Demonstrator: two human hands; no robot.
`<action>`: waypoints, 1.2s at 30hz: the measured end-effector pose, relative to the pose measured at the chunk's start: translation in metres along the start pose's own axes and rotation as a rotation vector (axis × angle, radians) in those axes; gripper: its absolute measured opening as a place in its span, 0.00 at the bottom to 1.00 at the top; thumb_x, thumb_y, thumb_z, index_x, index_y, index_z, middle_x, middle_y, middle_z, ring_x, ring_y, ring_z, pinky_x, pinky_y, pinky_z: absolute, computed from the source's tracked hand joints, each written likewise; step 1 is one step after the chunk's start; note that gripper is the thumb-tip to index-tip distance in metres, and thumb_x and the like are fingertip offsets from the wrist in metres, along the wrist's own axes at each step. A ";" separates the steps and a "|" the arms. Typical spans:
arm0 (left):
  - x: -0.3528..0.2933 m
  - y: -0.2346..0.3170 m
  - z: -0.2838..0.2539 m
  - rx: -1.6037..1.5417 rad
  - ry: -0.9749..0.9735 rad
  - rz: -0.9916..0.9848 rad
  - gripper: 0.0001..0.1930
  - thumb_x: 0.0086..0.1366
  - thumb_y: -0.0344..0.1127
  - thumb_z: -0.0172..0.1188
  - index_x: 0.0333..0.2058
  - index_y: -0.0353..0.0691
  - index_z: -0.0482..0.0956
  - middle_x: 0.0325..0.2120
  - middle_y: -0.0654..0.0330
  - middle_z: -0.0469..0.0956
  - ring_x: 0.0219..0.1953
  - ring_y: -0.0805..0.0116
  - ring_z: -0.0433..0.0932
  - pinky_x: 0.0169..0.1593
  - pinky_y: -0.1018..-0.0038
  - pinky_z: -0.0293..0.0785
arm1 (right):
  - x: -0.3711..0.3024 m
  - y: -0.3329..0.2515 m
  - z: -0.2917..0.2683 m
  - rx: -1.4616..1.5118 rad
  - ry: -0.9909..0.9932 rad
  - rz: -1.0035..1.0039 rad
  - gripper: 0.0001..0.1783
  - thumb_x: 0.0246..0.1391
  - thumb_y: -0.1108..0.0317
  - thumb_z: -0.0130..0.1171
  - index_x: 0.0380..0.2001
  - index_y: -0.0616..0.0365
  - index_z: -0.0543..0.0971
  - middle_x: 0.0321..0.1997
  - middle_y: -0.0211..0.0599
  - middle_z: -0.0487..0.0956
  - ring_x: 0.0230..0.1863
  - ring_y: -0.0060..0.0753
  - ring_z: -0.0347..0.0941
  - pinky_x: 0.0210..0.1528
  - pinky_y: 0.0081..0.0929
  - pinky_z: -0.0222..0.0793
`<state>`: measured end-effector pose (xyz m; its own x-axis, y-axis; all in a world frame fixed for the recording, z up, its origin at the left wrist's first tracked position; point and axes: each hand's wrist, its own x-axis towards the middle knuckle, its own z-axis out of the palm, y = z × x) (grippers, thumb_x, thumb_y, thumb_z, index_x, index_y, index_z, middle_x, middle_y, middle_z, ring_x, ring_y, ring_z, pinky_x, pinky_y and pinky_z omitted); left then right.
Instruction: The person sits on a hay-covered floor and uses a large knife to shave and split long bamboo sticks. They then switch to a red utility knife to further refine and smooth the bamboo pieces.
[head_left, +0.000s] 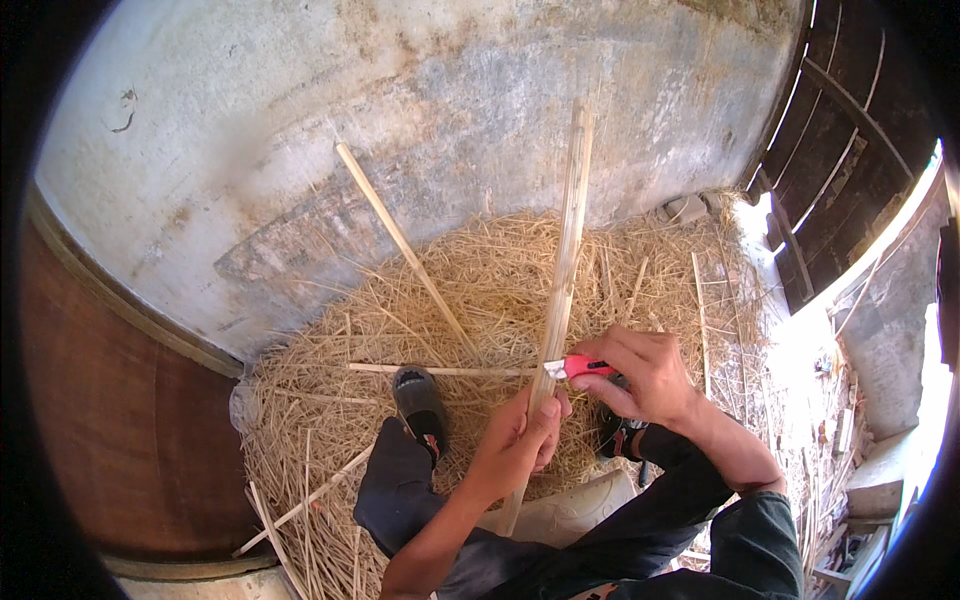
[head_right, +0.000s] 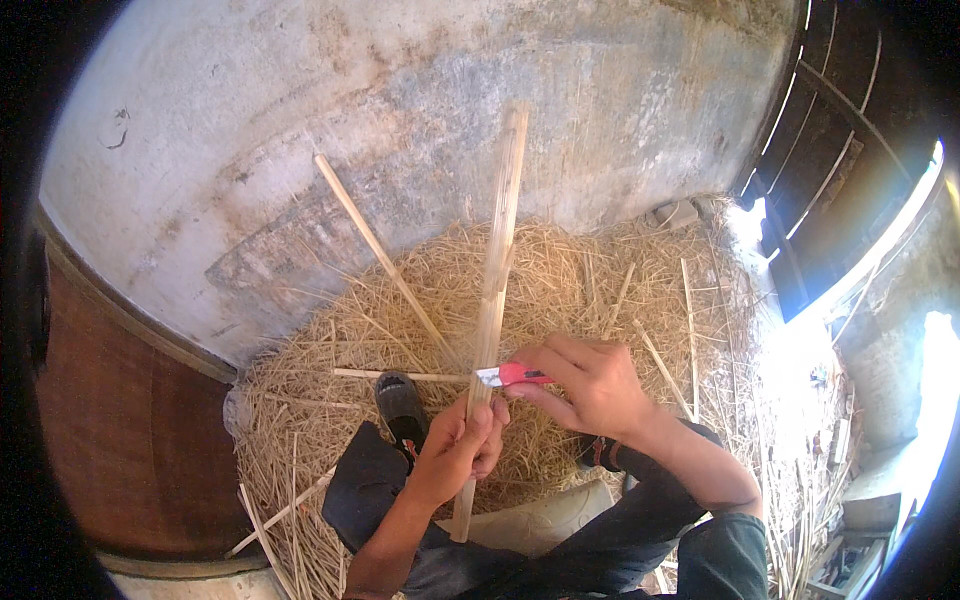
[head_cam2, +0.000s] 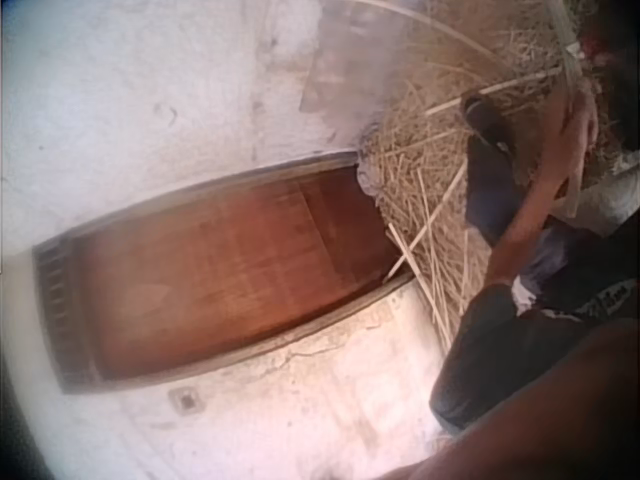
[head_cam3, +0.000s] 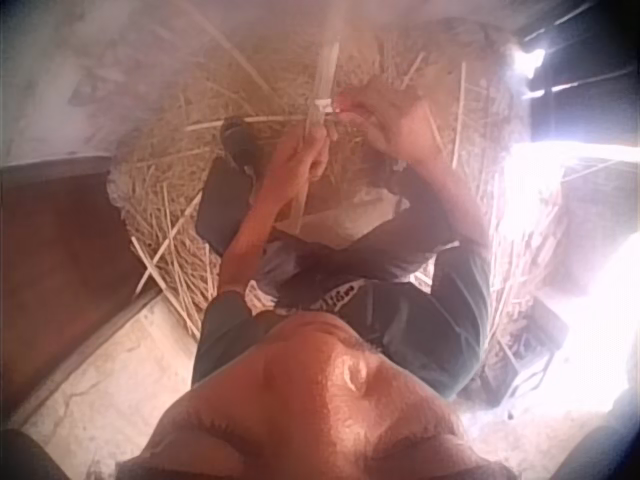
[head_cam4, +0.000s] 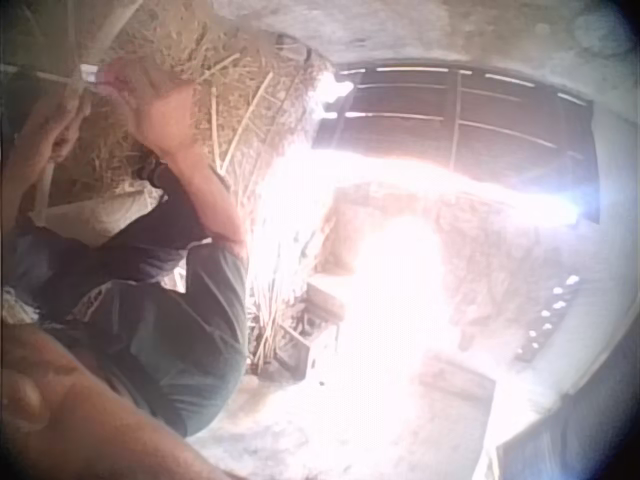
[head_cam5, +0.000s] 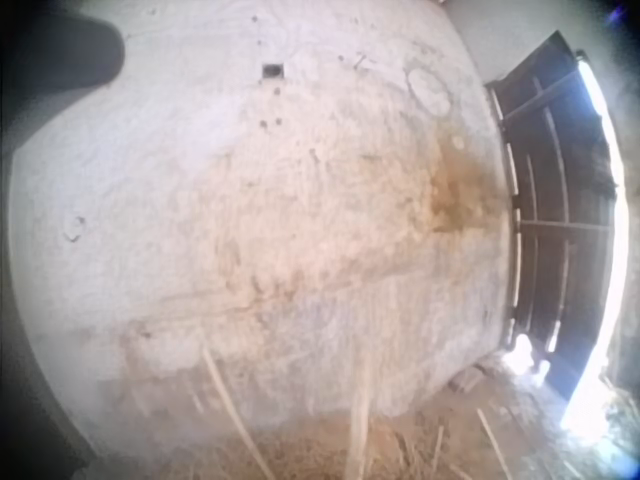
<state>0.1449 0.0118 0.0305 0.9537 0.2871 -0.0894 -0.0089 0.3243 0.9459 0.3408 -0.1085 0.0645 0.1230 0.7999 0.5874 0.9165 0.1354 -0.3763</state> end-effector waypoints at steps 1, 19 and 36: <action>-0.001 0.003 0.001 0.028 -0.002 0.010 0.22 0.83 0.53 0.42 0.48 0.36 0.69 0.17 0.72 0.60 0.15 0.82 0.56 0.20 0.79 0.54 | 0.000 -0.002 0.001 -0.017 -0.007 -0.010 0.16 0.55 0.59 0.73 0.44 0.53 0.85 0.30 0.32 0.79 0.27 0.36 0.81 0.27 0.32 0.75; -0.003 -0.005 0.001 0.184 0.089 0.028 0.23 0.83 0.54 0.41 0.31 0.45 0.65 0.18 0.72 0.59 0.14 0.83 0.56 0.18 0.79 0.54 | 0.003 0.002 0.002 -0.135 0.130 0.061 0.16 0.54 0.57 0.75 0.43 0.50 0.87 0.24 0.28 0.77 0.19 0.31 0.76 0.21 0.31 0.70; -0.014 -0.014 0.003 0.245 0.066 -0.015 0.24 0.84 0.51 0.40 0.27 0.46 0.64 0.16 0.73 0.59 0.15 0.83 0.57 0.20 0.78 0.55 | 0.017 0.026 -0.015 -0.170 0.248 0.189 0.11 0.57 0.61 0.73 0.40 0.53 0.88 0.30 0.36 0.85 0.25 0.32 0.83 0.25 0.29 0.75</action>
<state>0.1327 0.0006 0.0195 0.9313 0.3450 -0.1168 0.0862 0.1030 0.9909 0.3724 -0.0999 0.0752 0.3657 0.6324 0.6829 0.9165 -0.1169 -0.3826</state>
